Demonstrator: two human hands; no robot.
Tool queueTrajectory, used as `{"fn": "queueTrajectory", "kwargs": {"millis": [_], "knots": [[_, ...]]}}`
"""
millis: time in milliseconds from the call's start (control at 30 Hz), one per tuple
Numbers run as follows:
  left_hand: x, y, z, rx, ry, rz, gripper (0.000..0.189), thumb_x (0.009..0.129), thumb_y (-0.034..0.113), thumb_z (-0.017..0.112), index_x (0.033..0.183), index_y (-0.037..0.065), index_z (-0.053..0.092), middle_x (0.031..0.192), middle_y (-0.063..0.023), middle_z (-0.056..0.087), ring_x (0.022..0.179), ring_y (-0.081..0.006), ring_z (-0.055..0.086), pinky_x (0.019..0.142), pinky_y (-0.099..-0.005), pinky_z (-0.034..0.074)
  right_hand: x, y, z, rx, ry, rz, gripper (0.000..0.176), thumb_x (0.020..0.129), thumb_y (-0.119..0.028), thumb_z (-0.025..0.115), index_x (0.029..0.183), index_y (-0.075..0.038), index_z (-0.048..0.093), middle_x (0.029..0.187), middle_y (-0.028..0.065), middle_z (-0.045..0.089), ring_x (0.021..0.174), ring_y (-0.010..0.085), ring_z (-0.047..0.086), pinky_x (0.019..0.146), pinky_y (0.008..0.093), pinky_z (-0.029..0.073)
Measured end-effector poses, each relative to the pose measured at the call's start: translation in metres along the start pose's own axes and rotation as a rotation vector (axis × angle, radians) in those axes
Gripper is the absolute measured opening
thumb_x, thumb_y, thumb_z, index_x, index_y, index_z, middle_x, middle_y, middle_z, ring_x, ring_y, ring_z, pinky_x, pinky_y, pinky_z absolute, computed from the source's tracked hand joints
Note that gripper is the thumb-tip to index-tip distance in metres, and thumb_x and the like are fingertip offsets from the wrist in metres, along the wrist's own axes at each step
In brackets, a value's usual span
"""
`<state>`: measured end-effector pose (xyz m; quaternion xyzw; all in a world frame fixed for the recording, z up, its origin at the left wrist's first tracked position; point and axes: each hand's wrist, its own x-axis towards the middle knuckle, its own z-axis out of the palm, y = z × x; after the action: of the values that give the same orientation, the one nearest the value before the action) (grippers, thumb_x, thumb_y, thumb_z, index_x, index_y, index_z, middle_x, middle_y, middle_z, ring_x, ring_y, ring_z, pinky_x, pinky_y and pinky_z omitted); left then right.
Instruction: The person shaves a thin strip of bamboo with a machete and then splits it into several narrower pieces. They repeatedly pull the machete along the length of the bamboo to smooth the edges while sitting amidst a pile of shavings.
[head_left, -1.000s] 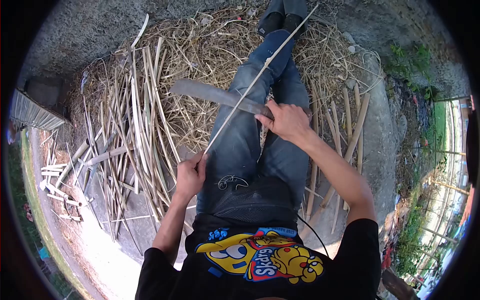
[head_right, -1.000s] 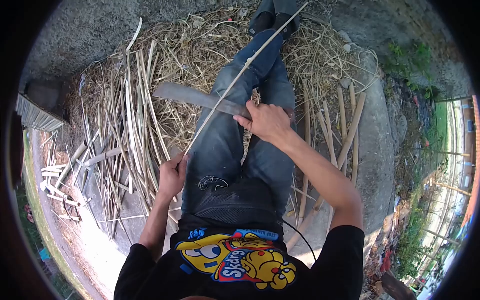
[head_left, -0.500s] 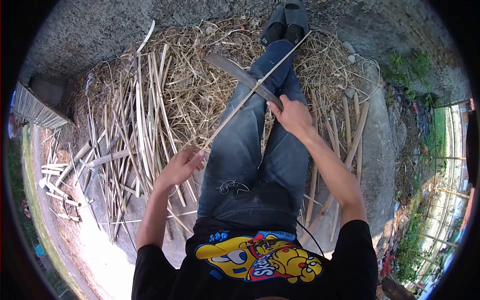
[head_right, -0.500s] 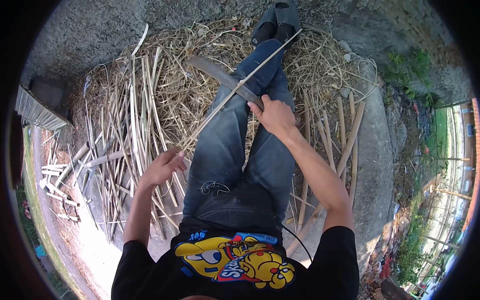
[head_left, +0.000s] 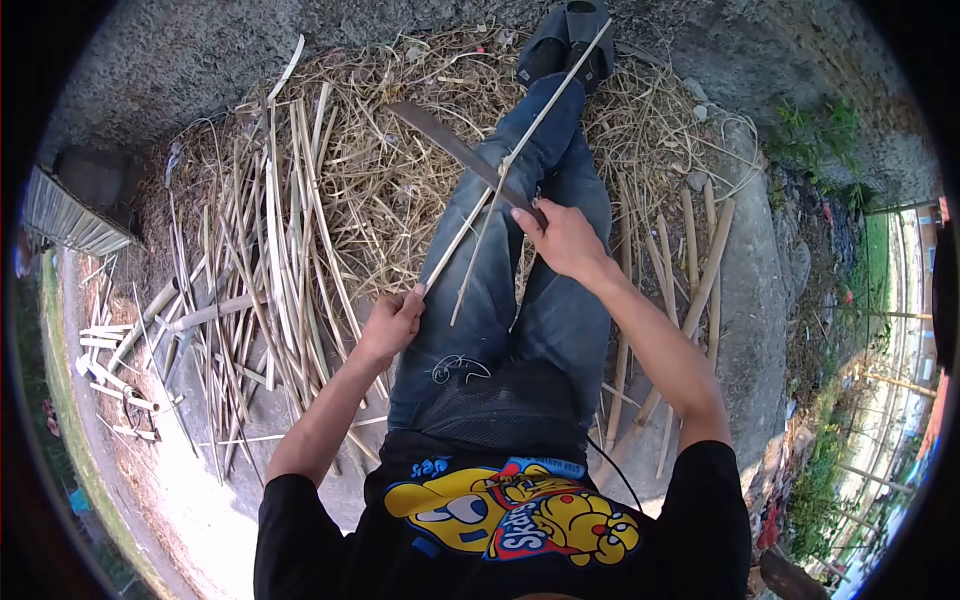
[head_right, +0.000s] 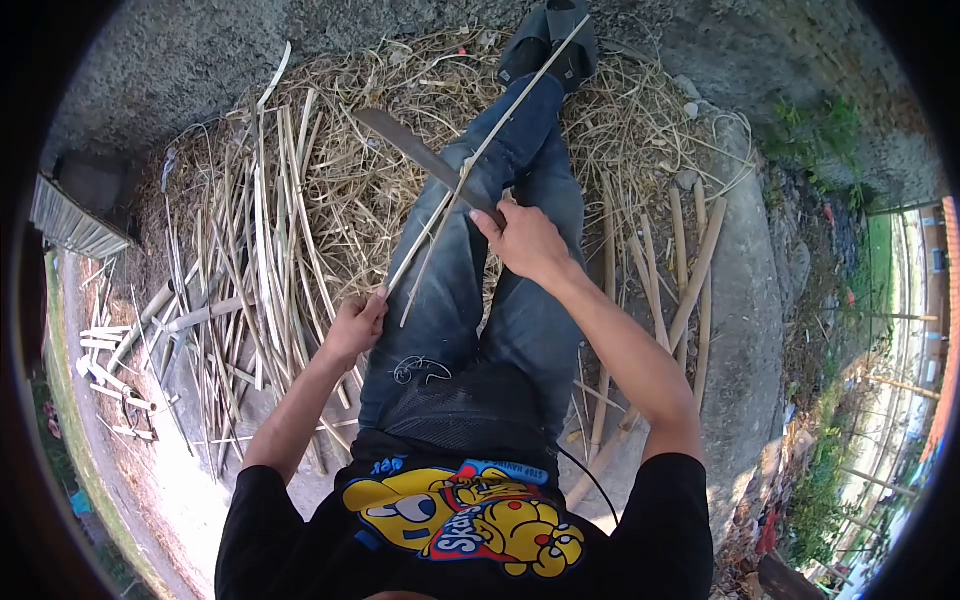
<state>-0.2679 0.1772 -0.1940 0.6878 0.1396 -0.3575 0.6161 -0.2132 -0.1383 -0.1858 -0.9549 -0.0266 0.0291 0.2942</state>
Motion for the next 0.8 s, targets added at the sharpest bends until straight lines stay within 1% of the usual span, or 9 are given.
{"fn": "queueTrajectory", "kwargs": {"millis": [100, 167, 233, 300, 400, 500, 567, 667, 800], "knots": [[-0.004, 0.000, 0.011, -0.090, -0.001, 0.054, 0.048, 0.105, 0.044, 0.057, 0.073, 0.010, 0.052, 0.059, 0.0061, 0.039, 0.048, -0.0045, 0.032, 0.044, -0.0249, 0.024, -0.021, -0.035, -0.010, -0.185, -0.118, -0.040, 0.059, 0.100, -0.059, 0.051, 0.094, -0.001, 0.063, 0.075, 0.0230, 0.070, 0.067, 0.0439, 0.069, 0.061, 0.0561, 0.055], [-0.010, -0.006, 0.012, -0.114, -0.003, 0.075, 0.047, 0.105, 0.043, 0.058, 0.073, 0.009, 0.052, 0.059, 0.0065, 0.038, 0.048, -0.0040, 0.032, 0.044, -0.0250, 0.024, -0.020, -0.021, -0.006, -0.249, -0.087, -0.119, 0.060, 0.101, -0.059, 0.049, 0.097, -0.001, 0.063, 0.073, 0.0214, 0.070, 0.069, 0.0436, 0.070, 0.063, 0.0557, 0.056], [-0.020, -0.012, 0.002, -0.118, 0.030, 0.183, 0.047, 0.105, 0.043, 0.058, 0.072, 0.009, 0.051, 0.059, 0.0071, 0.038, 0.049, -0.0033, 0.032, 0.044, -0.0243, 0.024, 0.005, 0.006, -0.028, -0.346, 0.157, -0.129, 0.060, 0.102, -0.058, 0.047, 0.095, -0.001, 0.062, 0.072, 0.0227, 0.069, 0.069, 0.0442, 0.069, 0.062, 0.0552, 0.055], [-0.018, -0.021, -0.015, -0.100, 0.017, 0.225, 0.049, 0.106, 0.041, 0.058, 0.070, 0.007, 0.054, 0.057, 0.0066, 0.041, 0.049, -0.0035, 0.035, 0.045, -0.0253, 0.027, 0.037, 0.039, -0.045, -0.245, 0.189, 0.156, 0.058, 0.102, -0.057, 0.048, 0.095, -0.001, 0.062, 0.072, 0.0239, 0.068, 0.070, 0.0457, 0.068, 0.061, 0.0549, 0.054], [-0.022, -0.024, -0.020, 0.208, 0.172, 0.320, 0.051, 0.106, 0.036, 0.057, 0.068, 0.002, 0.059, 0.054, 0.0022, 0.048, 0.052, -0.0061, 0.042, 0.049, -0.0290, 0.033, 0.045, 0.058, -0.064, -0.128, 0.292, 0.108, 0.056, 0.103, -0.056, 0.049, 0.095, -0.001, 0.061, 0.074, 0.0252, 0.068, 0.071, 0.0471, 0.068, 0.061, 0.0551, 0.053], [-0.014, 0.005, -0.001, 0.303, 0.281, 0.408, 0.052, 0.105, 0.037, 0.057, 0.068, 0.001, 0.058, 0.053, -0.0006, 0.046, 0.052, -0.0074, 0.041, 0.049, -0.0289, 0.033, 0.007, -0.014, -0.072, -0.154, 0.107, 0.048, 0.055, 0.102, -0.055, 0.051, 0.096, -0.001, 0.062, 0.073, 0.0247, 0.068, 0.071, 0.0469, 0.068, 0.062, 0.0556, 0.053], [-0.008, 0.019, 0.008, 0.372, 0.315, 0.521, 0.048, 0.106, 0.034, 0.058, 0.071, 0.001, 0.058, 0.054, 0.0034, 0.046, 0.052, -0.0057, 0.039, 0.048, -0.0293, 0.032, -0.010, -0.035, -0.056, -0.093, 0.123, -0.065, 0.056, 0.101, -0.057, 0.052, 0.095, -0.002, 0.061, 0.070, 0.0230, 0.067, 0.069, 0.0459, 0.068, 0.061, 0.0544, 0.053], [-0.014, 0.036, 0.016, 0.555, 0.454, 0.615, 0.049, 0.104, 0.032, 0.061, 0.069, -0.003, 0.057, 0.053, -0.0038, 0.048, 0.053, -0.0086, 0.038, 0.049, -0.0320, 0.034, -0.019, -0.049, -0.051, -0.212, 0.185, -0.168, 0.053, 0.099, -0.054, 0.058, 0.092, -0.002, 0.060, 0.066, 0.0218, 0.065, 0.066, 0.0450, 0.066, 0.057, 0.0525, 0.049], [-0.022, 0.056, 0.020, 0.514, 0.492, 0.726, 0.048, 0.101, 0.028, 0.066, 0.066, -0.001, 0.052, 0.048, -0.0092, 0.039, 0.047, -0.0142, 0.030, 0.045, -0.0363, 0.028, 0.016, -0.026, -0.079, -0.182, 0.193, -0.027, 0.051, 0.100, -0.055, 0.057, 0.093, -0.004, 0.060, 0.062, 0.0219, 0.063, 0.062, 0.0453, 0.065, 0.055, 0.0546, 0.051]]}}
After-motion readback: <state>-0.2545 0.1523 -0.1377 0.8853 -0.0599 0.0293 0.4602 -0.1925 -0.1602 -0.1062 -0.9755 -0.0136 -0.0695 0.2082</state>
